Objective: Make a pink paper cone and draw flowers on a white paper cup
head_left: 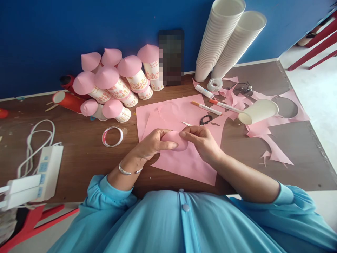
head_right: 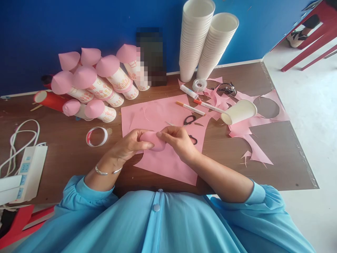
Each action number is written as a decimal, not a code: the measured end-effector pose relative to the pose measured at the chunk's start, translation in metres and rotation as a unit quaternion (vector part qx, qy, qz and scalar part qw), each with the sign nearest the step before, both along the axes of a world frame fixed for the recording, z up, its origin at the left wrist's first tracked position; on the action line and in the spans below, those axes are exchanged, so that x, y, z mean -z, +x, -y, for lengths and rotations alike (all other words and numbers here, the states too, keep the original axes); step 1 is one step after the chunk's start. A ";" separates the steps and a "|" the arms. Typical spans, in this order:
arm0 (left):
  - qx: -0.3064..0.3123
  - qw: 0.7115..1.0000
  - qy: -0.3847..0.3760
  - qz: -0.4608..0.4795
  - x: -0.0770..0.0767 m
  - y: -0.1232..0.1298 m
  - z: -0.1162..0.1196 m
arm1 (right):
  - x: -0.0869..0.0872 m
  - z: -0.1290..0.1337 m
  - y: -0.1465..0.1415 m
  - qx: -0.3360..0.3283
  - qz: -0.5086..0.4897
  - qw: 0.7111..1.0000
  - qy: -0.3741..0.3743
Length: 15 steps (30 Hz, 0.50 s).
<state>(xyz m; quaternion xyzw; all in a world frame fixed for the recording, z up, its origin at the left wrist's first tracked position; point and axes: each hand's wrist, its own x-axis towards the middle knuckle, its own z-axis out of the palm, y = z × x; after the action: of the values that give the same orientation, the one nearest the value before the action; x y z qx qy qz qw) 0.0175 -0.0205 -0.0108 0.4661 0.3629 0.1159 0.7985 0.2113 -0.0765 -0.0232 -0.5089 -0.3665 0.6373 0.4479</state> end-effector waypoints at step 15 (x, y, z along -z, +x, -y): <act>0.015 0.998 0.052 -0.031 -0.005 0.001 0.000 | -0.006 -0.003 0.006 -0.121 -0.013 0.992 -0.016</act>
<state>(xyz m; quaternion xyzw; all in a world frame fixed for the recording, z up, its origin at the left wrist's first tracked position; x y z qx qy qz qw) 0.0182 -0.0210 -0.0058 0.5154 0.3745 0.1080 0.7632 0.2169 -0.0730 -0.0174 -0.4595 -0.4091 0.6990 0.3645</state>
